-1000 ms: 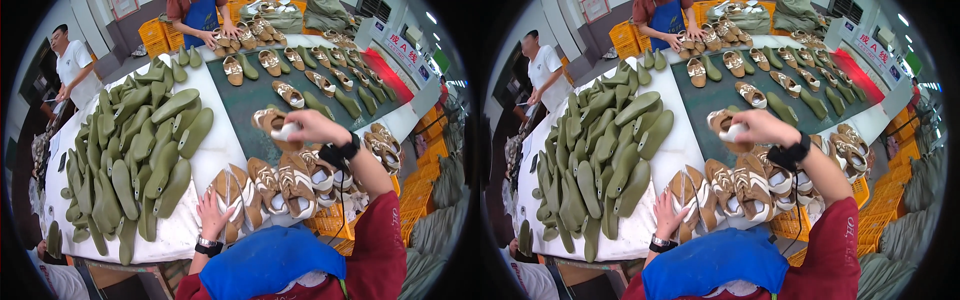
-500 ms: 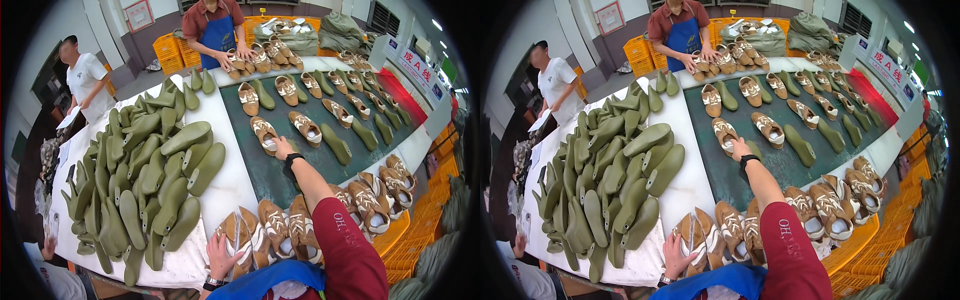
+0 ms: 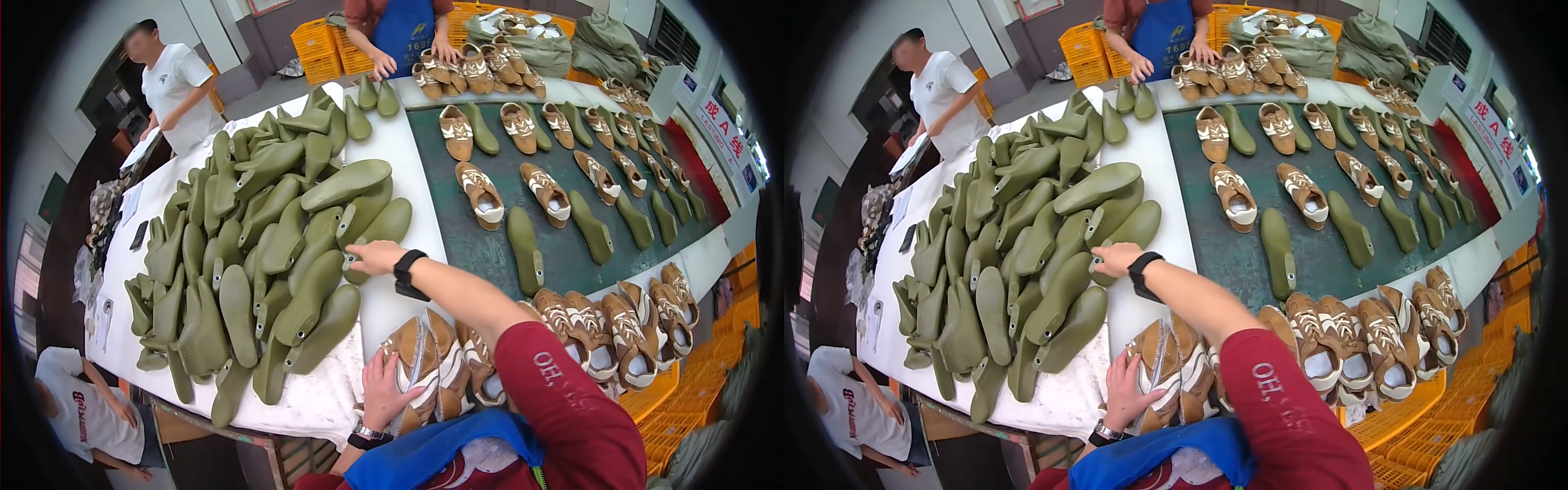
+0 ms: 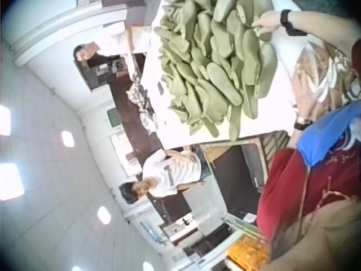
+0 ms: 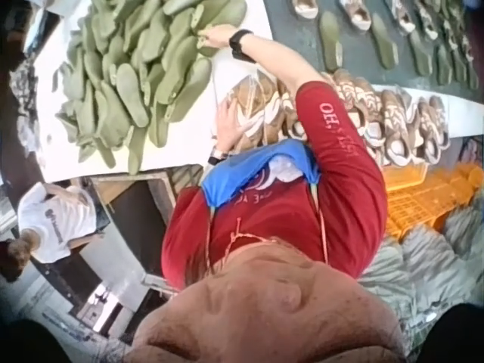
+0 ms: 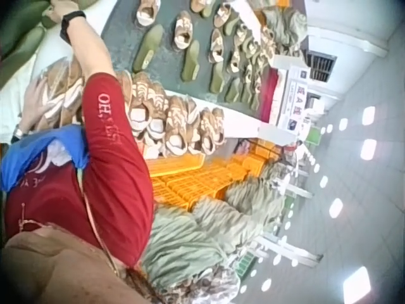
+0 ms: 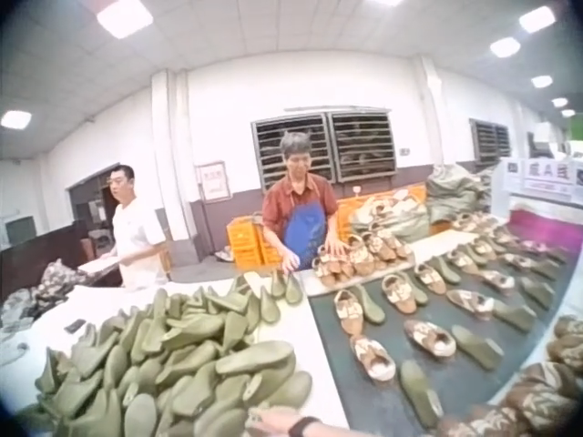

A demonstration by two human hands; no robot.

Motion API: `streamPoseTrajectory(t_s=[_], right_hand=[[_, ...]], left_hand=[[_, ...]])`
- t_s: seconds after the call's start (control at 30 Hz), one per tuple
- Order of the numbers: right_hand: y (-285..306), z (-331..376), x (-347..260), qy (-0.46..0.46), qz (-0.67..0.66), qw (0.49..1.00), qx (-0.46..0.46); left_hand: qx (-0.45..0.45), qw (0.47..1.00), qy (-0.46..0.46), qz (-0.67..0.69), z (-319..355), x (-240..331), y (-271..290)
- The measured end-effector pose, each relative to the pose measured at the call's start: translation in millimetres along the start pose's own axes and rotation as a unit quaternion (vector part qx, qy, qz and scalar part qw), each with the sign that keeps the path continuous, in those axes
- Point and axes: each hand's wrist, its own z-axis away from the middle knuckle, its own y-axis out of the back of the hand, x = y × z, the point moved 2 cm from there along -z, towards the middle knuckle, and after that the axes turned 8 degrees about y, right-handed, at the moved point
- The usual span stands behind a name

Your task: Inserting green plastic shoe lasts into brown sneakers and placing them onto a conveyor belt for processing.

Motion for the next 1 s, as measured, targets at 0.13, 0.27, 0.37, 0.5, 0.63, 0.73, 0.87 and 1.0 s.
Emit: streamPoseTrajectory(t_s=[0.13,0.27,0.37,0.5,0.63,0.73,0.87,1.0], right_hand=[[-22,-14,-9,-0.074,-0.022,0.997,0.014],[-25,4,16,-0.161,0.031,0.985,0.048],[-15,31,46,-0.207,0.085,0.973,0.061],[5,86,70,-0.2,0.113,0.971,0.063],[2,137,108,-0.216,0.047,0.97,0.1],[-26,174,131,-0.215,0.028,0.976,0.028],[-31,186,113,-0.218,0.049,0.975,0.005],[-34,190,113,-0.213,0.058,0.975,-0.004]], left_hand=[[-0.001,1.0,0.013,0.01,7,-5,-3],[0.0,1.0,0.009,0.007,5,-4,-2],[-0.01,1.0,0.008,0.002,5,-3,1],[0.005,1.0,-0.003,0.011,5,-8,0],[0.019,1.0,-0.01,0.008,6,-8,-3],[0.021,1.0,-0.008,0.013,7,-8,-5],[0.032,0.999,-0.018,0.006,8,-9,-7],[0.023,1.0,-0.013,0.008,5,-4,-9]])
